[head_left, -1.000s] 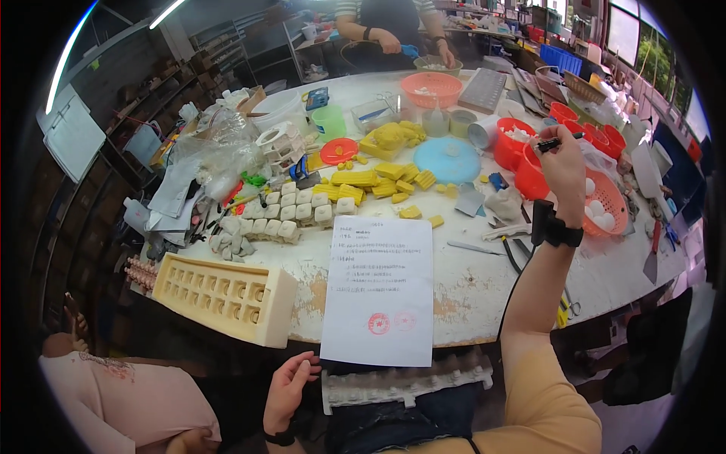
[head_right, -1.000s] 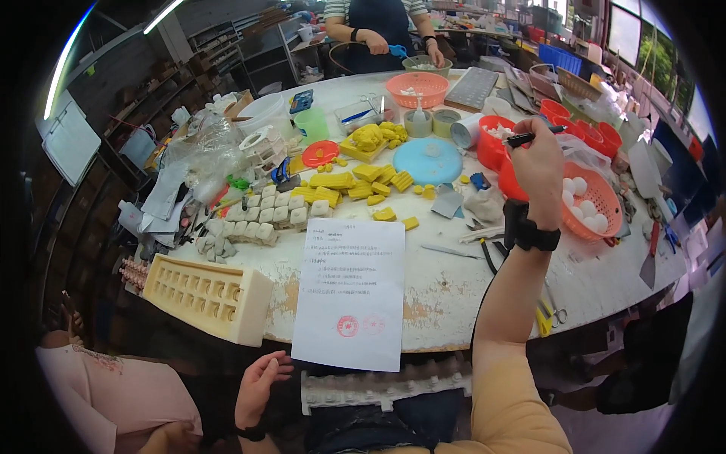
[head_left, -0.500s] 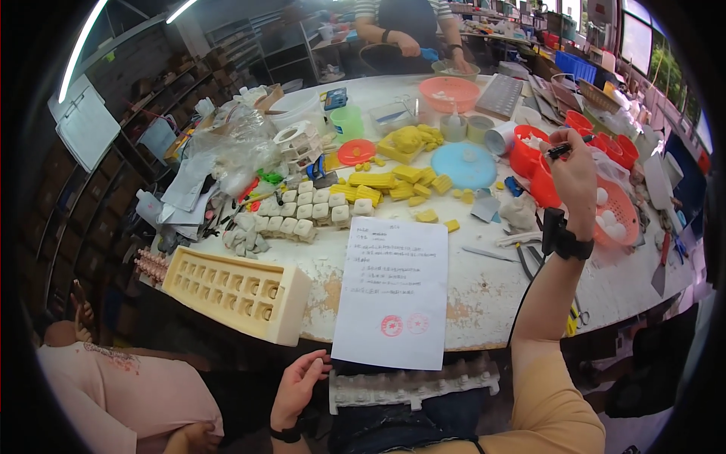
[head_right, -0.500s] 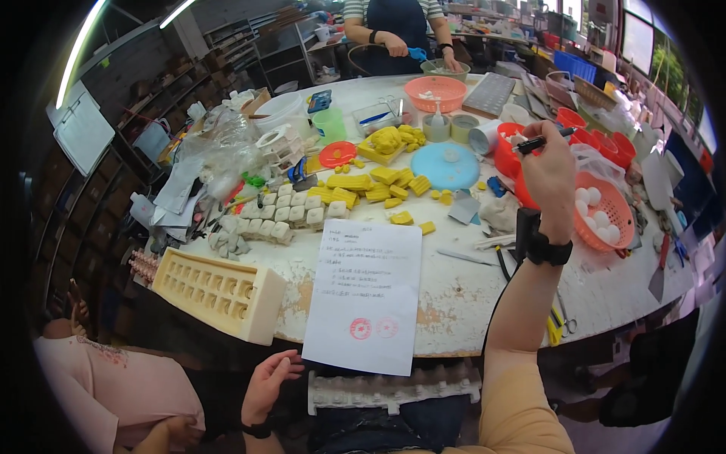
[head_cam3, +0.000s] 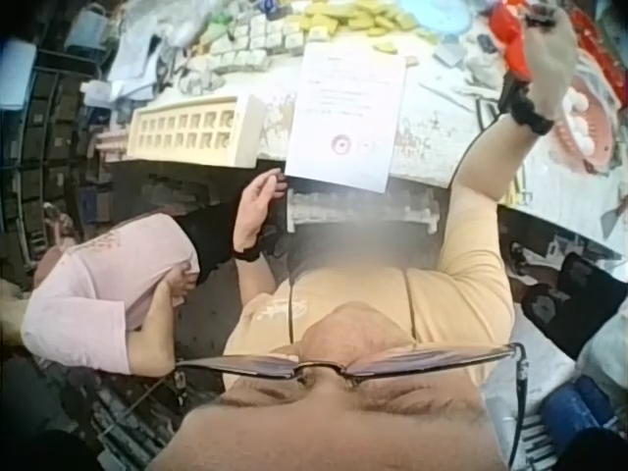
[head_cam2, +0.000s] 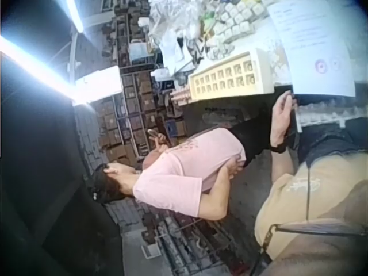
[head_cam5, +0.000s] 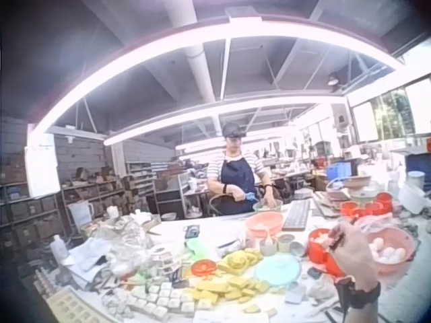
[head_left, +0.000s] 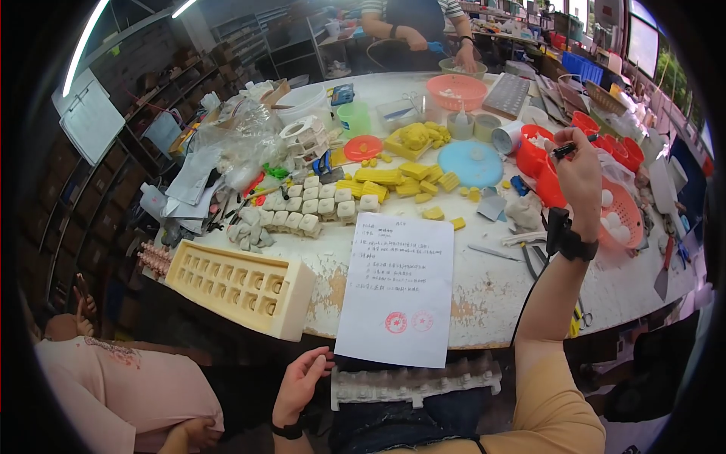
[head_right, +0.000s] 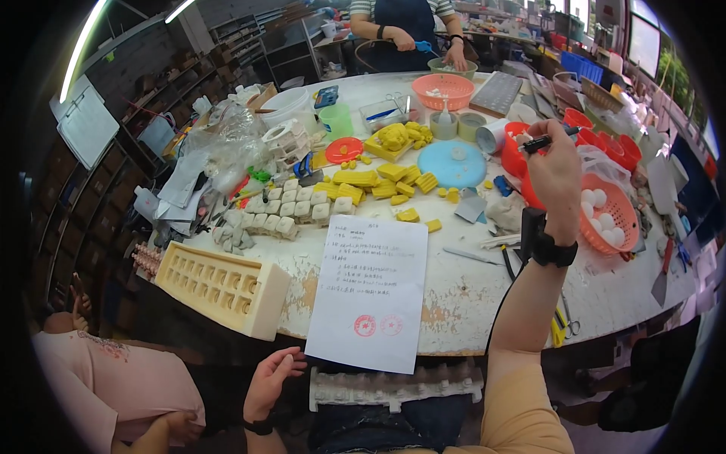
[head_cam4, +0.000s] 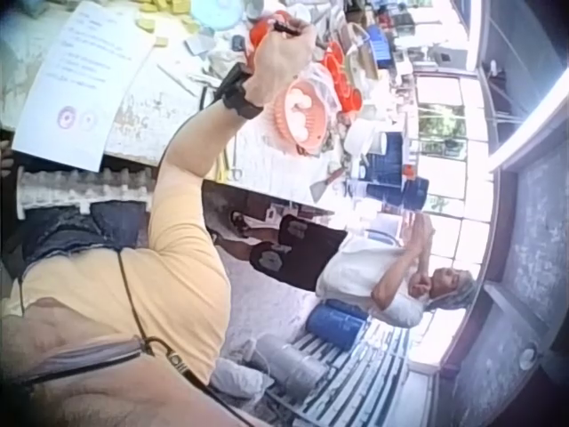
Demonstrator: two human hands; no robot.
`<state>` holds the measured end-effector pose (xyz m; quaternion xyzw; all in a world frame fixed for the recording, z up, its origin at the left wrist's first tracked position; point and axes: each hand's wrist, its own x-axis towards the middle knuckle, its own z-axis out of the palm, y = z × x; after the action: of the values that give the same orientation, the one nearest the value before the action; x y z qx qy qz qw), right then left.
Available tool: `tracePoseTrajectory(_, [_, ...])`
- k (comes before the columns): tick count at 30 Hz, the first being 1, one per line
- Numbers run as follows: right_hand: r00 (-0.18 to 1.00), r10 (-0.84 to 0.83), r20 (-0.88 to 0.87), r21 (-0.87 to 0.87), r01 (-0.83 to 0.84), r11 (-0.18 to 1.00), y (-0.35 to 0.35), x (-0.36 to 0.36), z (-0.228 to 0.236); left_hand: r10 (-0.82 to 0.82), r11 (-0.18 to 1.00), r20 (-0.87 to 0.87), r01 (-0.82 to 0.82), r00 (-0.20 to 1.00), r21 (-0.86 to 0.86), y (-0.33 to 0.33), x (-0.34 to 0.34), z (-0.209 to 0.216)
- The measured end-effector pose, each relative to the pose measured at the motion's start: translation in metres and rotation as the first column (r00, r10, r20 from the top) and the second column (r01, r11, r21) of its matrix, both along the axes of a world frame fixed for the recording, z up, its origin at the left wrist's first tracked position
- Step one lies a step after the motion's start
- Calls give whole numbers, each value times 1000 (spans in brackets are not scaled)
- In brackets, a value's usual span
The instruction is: Trim excess plastic flash from white molded components using a utility knife.
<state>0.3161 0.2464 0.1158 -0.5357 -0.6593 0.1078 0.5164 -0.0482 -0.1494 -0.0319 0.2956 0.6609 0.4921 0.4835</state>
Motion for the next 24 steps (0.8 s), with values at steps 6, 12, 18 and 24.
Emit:
tracePoseTrajectory(6, [1000, 18, 15, 12, -18, 1000, 0, -2, 0, -2, 1000, -25, 2, 1000, 1, 0, 1, 1])
tracePoseTrajectory(12, [999, -5, 47, 4, 5, 1000, -3, -4, 3, -7, 1000, 3, 7, 1000, 0, -1, 0, -2])
tracePoseTrajectory(18, [998, 28, 62, 28, -30, 999, -6, -6, 3, -12, 1000, 7, 12, 1000, 7, -2, 0, -4])
tracePoseTrajectory(24, [999, 8, 39, -11, -8, 1000, -6, -6, 5, -13, 1000, 9, 13, 1000, 11, -1, 0, -4])
